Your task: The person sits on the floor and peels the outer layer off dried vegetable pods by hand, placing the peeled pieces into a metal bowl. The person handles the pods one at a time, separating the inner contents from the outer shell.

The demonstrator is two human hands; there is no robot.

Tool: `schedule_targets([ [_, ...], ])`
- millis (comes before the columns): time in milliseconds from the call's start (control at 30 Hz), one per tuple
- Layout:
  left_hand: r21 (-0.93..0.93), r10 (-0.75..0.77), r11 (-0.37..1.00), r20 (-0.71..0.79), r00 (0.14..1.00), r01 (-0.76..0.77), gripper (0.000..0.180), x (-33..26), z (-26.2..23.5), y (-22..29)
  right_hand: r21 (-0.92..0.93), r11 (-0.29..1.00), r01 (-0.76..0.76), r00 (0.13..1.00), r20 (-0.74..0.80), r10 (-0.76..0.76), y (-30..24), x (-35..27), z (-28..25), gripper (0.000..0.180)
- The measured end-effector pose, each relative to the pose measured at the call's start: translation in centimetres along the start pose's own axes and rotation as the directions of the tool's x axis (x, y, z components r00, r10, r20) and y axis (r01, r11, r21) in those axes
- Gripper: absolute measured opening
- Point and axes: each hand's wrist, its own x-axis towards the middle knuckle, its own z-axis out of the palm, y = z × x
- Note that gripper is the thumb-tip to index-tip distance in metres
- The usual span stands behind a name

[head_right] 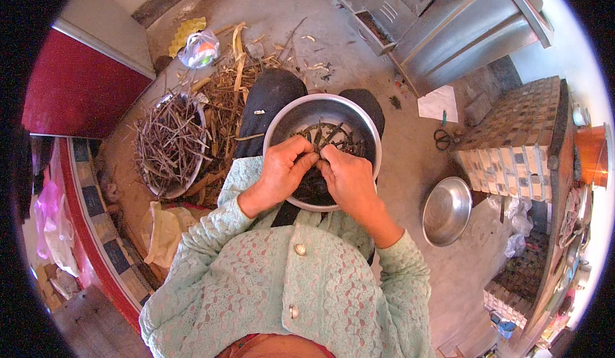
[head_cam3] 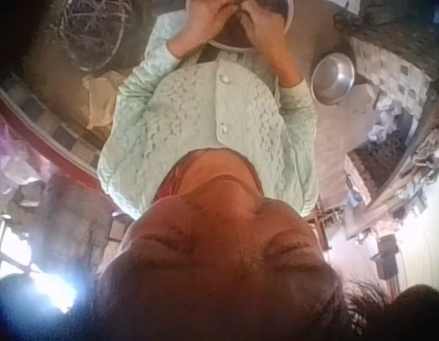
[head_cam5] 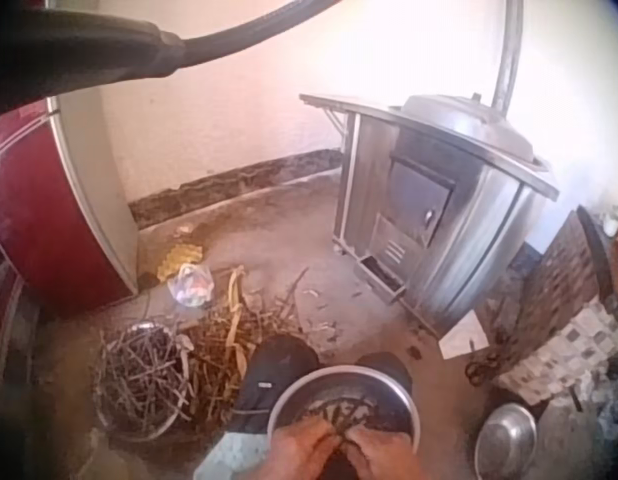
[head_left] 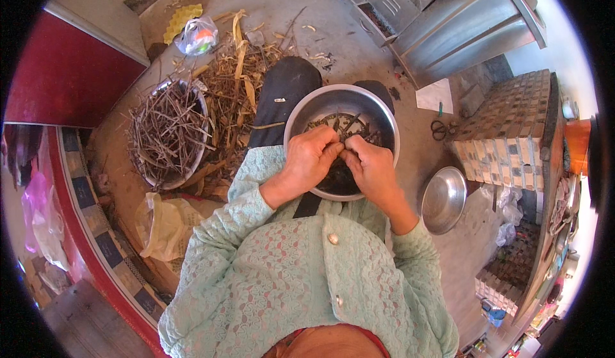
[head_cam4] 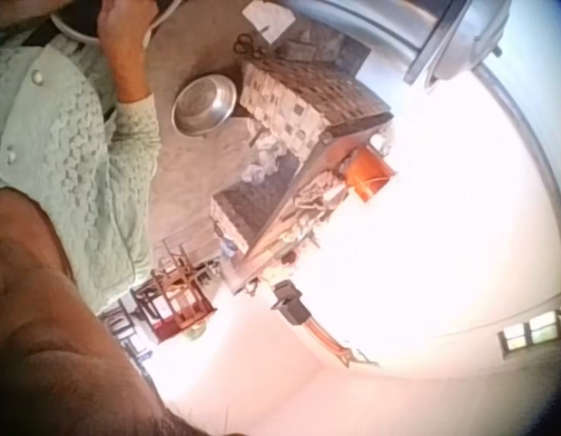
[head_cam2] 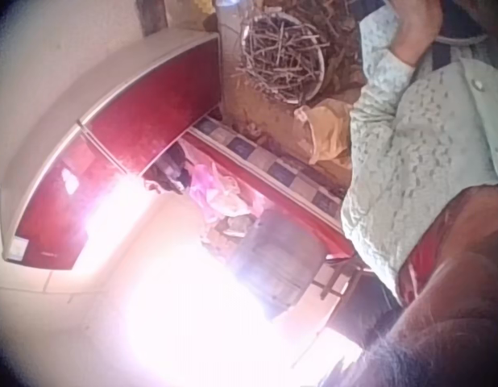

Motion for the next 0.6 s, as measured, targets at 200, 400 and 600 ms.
schedule_targets([
  [200,-0.444,-0.220,0.869,0.046,0.974,0.217,0.009,0.3,0.3,-0.5,0.214,0.972,-0.101,0.995,0.041,0.095,0.4,0.0,0.0,0.010],
  [400,-0.602,-0.252,0.747,0.139,0.958,0.283,0.008,0.2,-0.1,-1.1,0.362,0.923,-0.133,0.991,0.066,0.117,-0.1,0.1,-0.4,0.008],
  [600,-0.514,-0.284,0.804,0.111,0.952,0.299,0.009,0.0,0.4,-1.2,0.221,0.969,-0.114,0.993,-0.010,0.119,-0.4,-0.1,0.1,0.010],
])
